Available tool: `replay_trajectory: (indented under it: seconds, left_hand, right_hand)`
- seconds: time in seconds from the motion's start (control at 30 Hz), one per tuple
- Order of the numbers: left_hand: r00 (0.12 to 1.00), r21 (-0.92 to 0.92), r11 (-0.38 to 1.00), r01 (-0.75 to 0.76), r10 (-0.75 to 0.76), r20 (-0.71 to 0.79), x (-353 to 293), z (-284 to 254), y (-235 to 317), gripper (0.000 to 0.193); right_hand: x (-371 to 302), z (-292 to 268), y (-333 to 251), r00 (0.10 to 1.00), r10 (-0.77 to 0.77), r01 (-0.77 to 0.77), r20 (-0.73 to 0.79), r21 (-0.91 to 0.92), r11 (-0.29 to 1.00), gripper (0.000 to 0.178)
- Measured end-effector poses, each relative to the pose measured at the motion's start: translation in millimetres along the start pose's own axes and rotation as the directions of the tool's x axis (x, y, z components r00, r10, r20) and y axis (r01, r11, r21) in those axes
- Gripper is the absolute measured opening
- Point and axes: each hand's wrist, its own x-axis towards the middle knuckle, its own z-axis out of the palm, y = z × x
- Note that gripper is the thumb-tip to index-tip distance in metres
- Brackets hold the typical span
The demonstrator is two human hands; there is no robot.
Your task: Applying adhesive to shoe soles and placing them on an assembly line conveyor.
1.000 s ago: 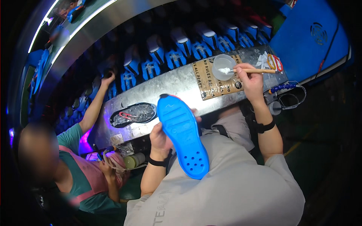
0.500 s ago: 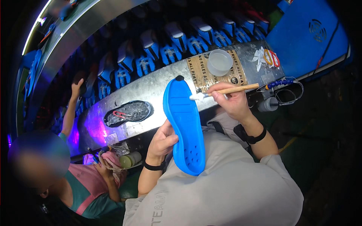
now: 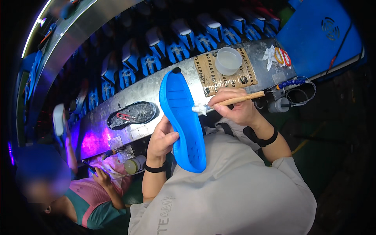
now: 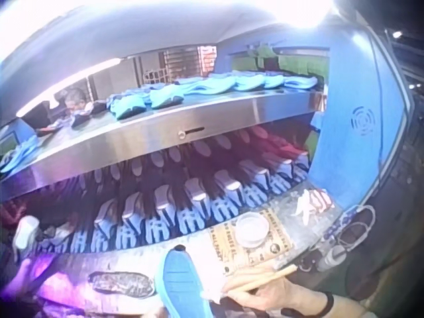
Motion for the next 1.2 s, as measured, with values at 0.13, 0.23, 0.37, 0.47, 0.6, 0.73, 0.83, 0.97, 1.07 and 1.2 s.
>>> replay_trajectory:
  seconds: [0.13,0.23,0.37,0.47,0.6,0.73,0.83,0.97,1.07,1.2]
  left_hand:
    - [0.998,0.050,0.996,-0.068,0.069,-0.008,2,-4,4,0.080]
    - [0.993,0.073,0.991,-0.111,0.114,-0.041,3,-5,6,0.080]
    - [0.982,0.091,0.984,-0.154,0.163,-0.101,4,-6,12,0.078]
    - [0.979,0.104,0.981,-0.161,0.173,-0.110,4,-7,16,0.077]
    - [0.974,0.092,0.978,-0.186,0.196,-0.116,3,-11,16,0.077]
    - [0.974,0.093,0.979,-0.180,0.190,-0.122,3,-9,17,0.076]
    - [0.967,0.162,0.964,-0.210,0.229,-0.108,8,-3,35,0.076]
    - [0.928,0.261,0.905,-0.335,0.365,-0.076,14,4,91,0.074]
    - [0.847,0.374,0.802,-0.467,0.526,-0.071,21,12,153,0.066]
    - [0.741,0.127,0.730,-0.671,0.663,0.104,74,6,276,0.048]
  right_hand:
    - [0,3,-7,0.999,-0.001,0.000,0.042,0.024,1.000,0.007]
    - [-1,5,-11,0.997,-0.036,0.035,0.068,0.025,0.999,0.008]
    - [-5,6,-18,0.993,-0.012,0.005,0.115,0.064,0.998,0.008]
    - [-7,9,-23,0.990,-0.014,0.006,0.143,0.059,0.998,0.008]
    - [-9,14,-23,0.990,-0.055,0.045,0.126,0.086,0.995,0.008]
    - [-17,8,-22,0.998,-0.018,0.013,0.065,0.082,0.997,0.009]
    - [-19,4,-21,0.990,0.000,0.031,-0.138,0.229,0.973,0.012]
    - [-22,6,-16,0.957,0.090,0.035,-0.276,0.418,0.908,0.015]
    - [-30,9,-13,0.952,0.150,-0.032,-0.267,0.400,0.916,0.016]
    - [-34,15,-12,0.954,0.181,-0.066,-0.240,0.420,0.905,0.016]
